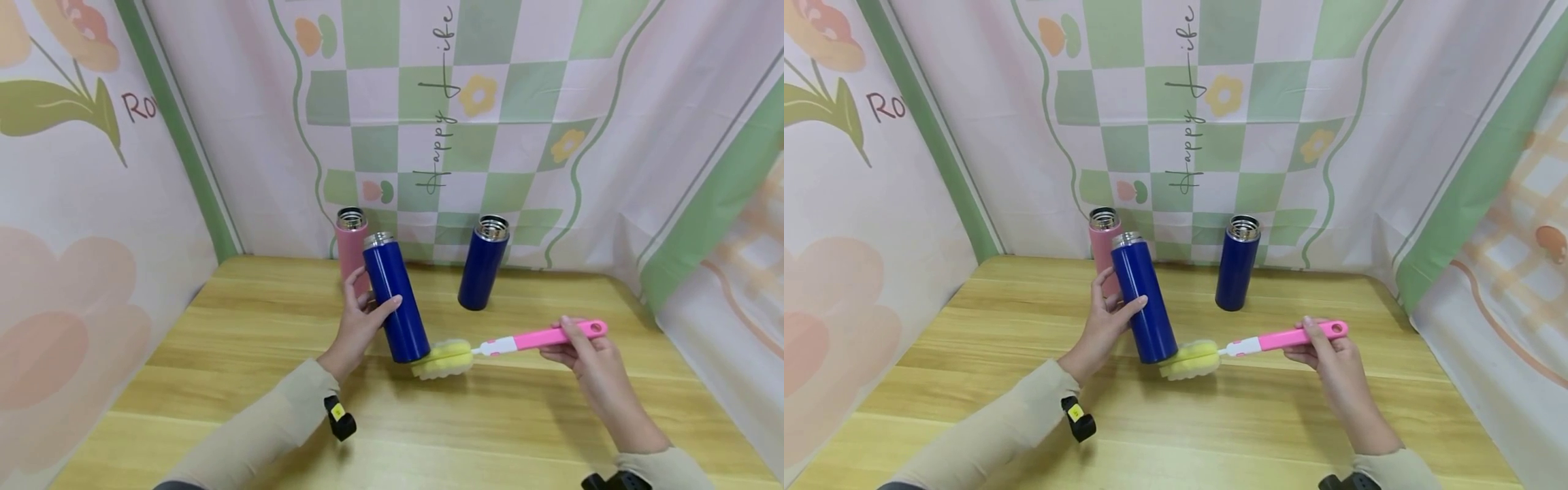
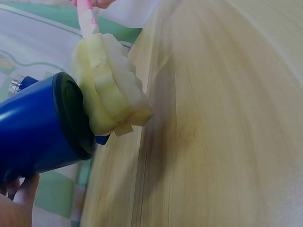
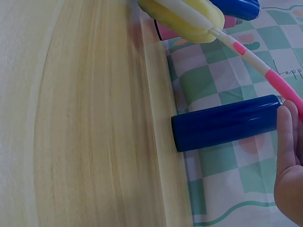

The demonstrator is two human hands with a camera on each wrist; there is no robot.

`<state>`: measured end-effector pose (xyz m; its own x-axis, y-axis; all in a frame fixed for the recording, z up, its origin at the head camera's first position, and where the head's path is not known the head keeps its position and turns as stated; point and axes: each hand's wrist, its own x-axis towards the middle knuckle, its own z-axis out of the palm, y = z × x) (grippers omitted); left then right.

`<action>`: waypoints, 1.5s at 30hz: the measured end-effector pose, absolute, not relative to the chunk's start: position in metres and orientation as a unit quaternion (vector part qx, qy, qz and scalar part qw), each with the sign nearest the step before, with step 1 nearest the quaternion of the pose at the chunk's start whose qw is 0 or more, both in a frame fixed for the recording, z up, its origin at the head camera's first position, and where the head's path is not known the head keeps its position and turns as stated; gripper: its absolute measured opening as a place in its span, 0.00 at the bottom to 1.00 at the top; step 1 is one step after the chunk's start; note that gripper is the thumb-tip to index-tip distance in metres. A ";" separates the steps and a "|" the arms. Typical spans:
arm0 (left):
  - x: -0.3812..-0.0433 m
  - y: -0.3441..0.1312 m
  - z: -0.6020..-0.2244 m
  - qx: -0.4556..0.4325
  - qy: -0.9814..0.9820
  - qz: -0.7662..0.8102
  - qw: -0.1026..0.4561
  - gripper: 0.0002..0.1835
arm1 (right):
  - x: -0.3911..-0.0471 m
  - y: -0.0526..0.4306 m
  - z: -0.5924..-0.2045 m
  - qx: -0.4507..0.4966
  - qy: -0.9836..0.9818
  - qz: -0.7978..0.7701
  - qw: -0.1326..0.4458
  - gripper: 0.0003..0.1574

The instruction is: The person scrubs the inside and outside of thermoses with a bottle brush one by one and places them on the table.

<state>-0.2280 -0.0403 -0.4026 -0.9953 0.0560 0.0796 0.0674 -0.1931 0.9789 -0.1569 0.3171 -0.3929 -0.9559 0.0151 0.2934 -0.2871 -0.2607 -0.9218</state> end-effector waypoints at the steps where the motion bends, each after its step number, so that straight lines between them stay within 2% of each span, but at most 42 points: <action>1: -0.228 -0.040 -0.403 -0.051 -0.636 -0.770 0.008 0.47 | -0.157 0.317 -0.393 0.114 -0.600 0.786 0.096 0.14; 7: -0.229 -0.038 -0.404 -0.064 -0.641 -0.764 0.032 0.48 | -0.155 0.319 -0.392 0.116 -0.602 0.785 0.090 0.15; 22: -0.241 -0.028 -0.402 -0.067 -0.684 -0.726 0.030 0.48 | -0.152 0.322 -0.396 0.113 -0.601 0.786 0.094 0.16; 37: -0.269 -0.018 -0.410 -0.061 -0.730 -0.676 0.076 0.50 | -0.149 0.329 -0.393 0.109 -0.608 0.780 0.098 0.15; 45: -0.287 -0.012 -0.409 -0.088 -0.750 -0.646 0.113 0.48 | -0.149 0.330 -0.393 0.107 -0.602 0.785 0.101 0.15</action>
<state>-0.2867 -0.0125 -0.4091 -0.9593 -0.0139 0.2819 0.2767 0.1507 0.9491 -0.1489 0.3300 -0.3928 -0.9566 0.0308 0.2898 -0.2878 -0.2556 -0.9229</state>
